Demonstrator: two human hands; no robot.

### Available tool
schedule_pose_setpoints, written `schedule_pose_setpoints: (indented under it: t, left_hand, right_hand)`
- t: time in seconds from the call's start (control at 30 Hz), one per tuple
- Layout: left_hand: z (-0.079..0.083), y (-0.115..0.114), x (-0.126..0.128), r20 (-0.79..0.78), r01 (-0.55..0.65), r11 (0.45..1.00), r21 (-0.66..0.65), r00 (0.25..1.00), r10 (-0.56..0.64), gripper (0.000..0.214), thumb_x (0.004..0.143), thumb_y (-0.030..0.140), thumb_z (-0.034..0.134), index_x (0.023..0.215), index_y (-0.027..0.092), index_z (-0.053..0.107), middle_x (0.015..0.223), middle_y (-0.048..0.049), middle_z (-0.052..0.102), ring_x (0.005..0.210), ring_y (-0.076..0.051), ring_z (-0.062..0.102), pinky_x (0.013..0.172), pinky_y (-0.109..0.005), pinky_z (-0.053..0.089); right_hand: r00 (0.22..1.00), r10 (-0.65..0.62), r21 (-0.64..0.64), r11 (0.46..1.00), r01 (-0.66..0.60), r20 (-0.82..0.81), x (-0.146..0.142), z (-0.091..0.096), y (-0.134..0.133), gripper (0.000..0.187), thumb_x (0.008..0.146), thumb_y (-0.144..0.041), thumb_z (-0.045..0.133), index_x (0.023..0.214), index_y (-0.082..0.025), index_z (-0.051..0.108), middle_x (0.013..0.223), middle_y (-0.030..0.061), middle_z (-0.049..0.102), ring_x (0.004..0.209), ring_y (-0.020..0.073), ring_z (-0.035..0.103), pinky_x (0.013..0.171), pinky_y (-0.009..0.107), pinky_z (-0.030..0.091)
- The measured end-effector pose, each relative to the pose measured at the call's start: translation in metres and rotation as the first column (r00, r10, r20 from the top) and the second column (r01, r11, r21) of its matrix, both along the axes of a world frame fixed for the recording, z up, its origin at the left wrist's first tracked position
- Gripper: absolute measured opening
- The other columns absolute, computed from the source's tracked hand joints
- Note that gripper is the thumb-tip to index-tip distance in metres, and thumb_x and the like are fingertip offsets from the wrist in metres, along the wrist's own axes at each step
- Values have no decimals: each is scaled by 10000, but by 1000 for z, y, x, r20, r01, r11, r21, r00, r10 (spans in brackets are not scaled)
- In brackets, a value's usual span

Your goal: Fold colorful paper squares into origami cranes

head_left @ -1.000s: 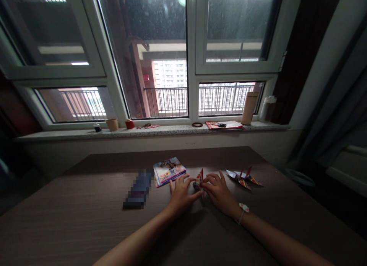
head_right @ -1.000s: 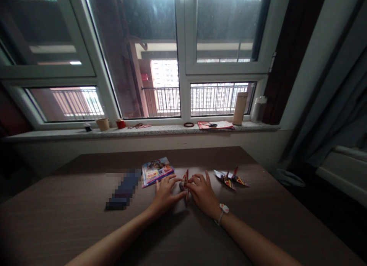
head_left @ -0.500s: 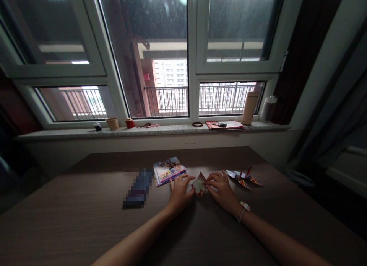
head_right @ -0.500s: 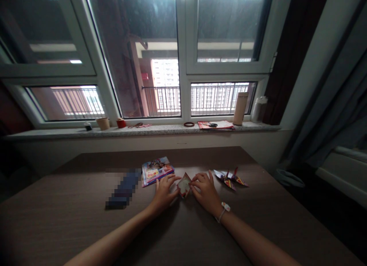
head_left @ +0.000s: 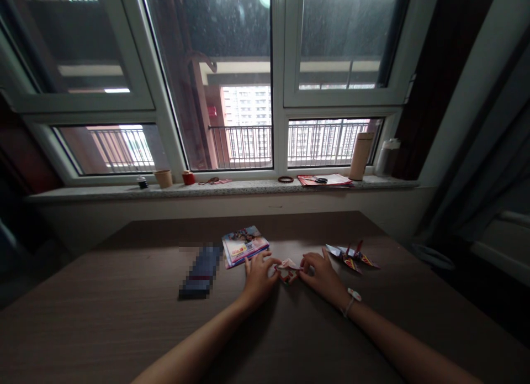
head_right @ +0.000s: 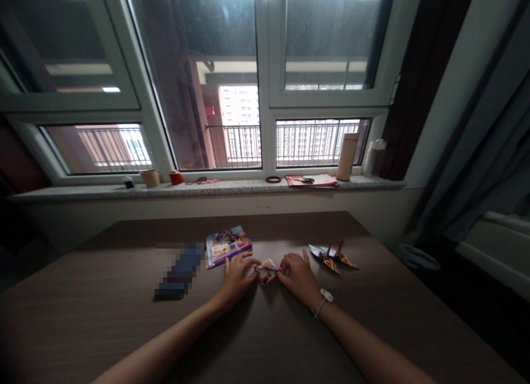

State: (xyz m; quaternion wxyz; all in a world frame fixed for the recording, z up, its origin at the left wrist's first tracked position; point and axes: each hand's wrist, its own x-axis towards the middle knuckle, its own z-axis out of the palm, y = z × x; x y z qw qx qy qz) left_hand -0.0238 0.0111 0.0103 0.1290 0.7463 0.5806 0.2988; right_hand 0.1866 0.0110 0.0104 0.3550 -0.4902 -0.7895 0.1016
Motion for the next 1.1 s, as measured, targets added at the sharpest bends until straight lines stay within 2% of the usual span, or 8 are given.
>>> schedule_pose_setpoints:
  t: [0.1, 0.27, 0.37, 0.6, 0.83, 0.97, 1.1]
  left_hand:
    - [-1, 1, -1, -11, -3, 1000, -7, 1000, 3, 216, 831, 224, 623, 1005, 321, 708, 1307, -43, 548, 1285, -278, 426, 1114, -628, 82]
    - [-2, 2, -2, -36, -3, 1000, -14, 999, 3, 226, 826, 237, 641, 1018, 332, 711, 1306, -47, 549, 1288, -280, 421, 1111, -633, 80]
    - [-2, 2, -2, -52, -1, 1000, -14, 999, 0, 235, 818, 235, 652, 1024, 331, 714, 1304, -51, 547, 1289, -282, 418, 1115, -628, 88]
    - [2, 1, -4, -76, 57, 998, -38, 995, -59, 249, 836, 263, 643, 1031, 397, 720, 1286, -35, 560, 1271, -291, 433, 1102, -651, 93]
    - [3, 0, -4, -95, 88, 996, -25, 991, -90, 243, 836, 242, 608, 998, 362, 743, 1263, -42, 573, 1263, -285, 441, 1126, -622, 89]
    - [2, -1, -3, -101, 74, 997, -22, 992, -76, 182, 838, 367, 631, 978, 342, 745, 1250, -43, 577, 1258, -293, 441, 1127, -614, 96]
    - [1, -2, -3, -123, 92, 996, -6, 988, -92, 268, 779, 478, 691, 1001, 332, 726, 1274, -48, 558, 1264, -300, 425, 1124, -608, 99]
  right_hand:
    - [1000, -10, -16, 1000, 10, -4, 0, -2, 2, 31, 807, -222, 591, 813, -204, 565, 866, 9, 637, 887, 197, 601, 1114, 576, 150]
    - [993, 119, -20, 993, -119, 10, 3, -2, 1, 243, 874, -185, 526, 1056, -303, 637, 1120, 30, 633, 1118, 231, 547, 1116, 609, 116]
    - [988, 150, -24, 989, -149, 41, 4, -4, 2, 275, 879, -167, 530, 1039, -339, 672, 1133, 18, 647, 1175, 250, 521, 1116, 624, 109]
    - [987, 156, -66, 986, -154, 40, 3, -5, 2, 290, 858, -123, 533, 980, -326, 700, 1093, 10, 668, 1189, 246, 513, 1119, 633, 81]
    - [986, 159, -133, 979, -152, 42, 1, 2, -2, 328, 825, -92, 503, 970, -304, 708, 1130, 29, 631, 1147, 227, 536, 1117, 635, 56]
    - [986, 164, -115, 981, -159, 39, 2, 0, -1, 320, 829, -110, 495, 980, -305, 700, 1134, 36, 624, 1149, 233, 534, 1114, 643, 65]
    - [984, 171, -111, 980, -165, 46, 2, -1, 0, 315, 837, -118, 484, 987, -299, 694, 1126, 40, 629, 1141, 235, 538, 1117, 642, 73]
